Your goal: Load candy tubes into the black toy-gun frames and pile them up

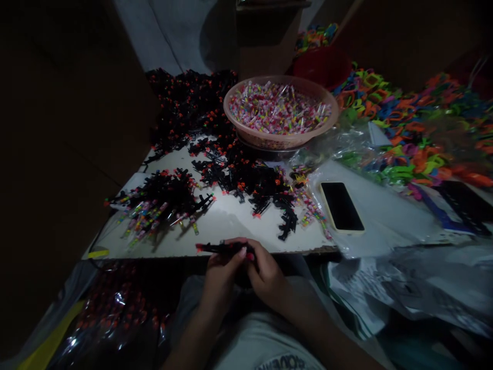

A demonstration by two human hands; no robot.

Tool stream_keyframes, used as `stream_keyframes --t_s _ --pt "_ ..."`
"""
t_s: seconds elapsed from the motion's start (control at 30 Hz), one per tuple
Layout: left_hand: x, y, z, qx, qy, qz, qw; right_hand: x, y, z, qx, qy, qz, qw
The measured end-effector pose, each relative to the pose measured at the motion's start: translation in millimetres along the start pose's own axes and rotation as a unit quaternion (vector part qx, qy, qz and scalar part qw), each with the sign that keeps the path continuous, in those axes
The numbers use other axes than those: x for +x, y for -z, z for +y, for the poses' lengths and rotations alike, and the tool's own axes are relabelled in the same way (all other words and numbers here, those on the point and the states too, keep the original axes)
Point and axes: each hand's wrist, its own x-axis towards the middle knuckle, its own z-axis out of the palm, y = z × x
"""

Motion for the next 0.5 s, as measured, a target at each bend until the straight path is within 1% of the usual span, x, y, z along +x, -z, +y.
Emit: stream_keyframes --t_s 0.07,0.17,0.23,0.33,0.5 --pt "0.1 1.5 0.5 0.015 -0.017 0.0 1.0 -1.3 -1.2 2.1 -0.002 -0.009 -0.003 1.0" --pt "1.4 4.5 2.5 0.025 -0.033 0.012 0.999 -3.0 1.5 6.0 0.028 -0.03 0.031 0.999" --pt "1.0 5.3 4.3 0.055 -0.044 0.014 0.997 -3.7 4.9 5.9 0.035 -0.025 0.044 0.998" --pt "-1.6 4.7 6.7 0.096 -0.06 0.009 0.994 -3.8 9.3 2.2 0.022 -0.01 0.044 0.999" --pt "-5.2 4.0 8.1 0.099 -0.07 0.005 0.993 -3.1 12.9 -2.2 0.043 0.011 0.04 0.998"
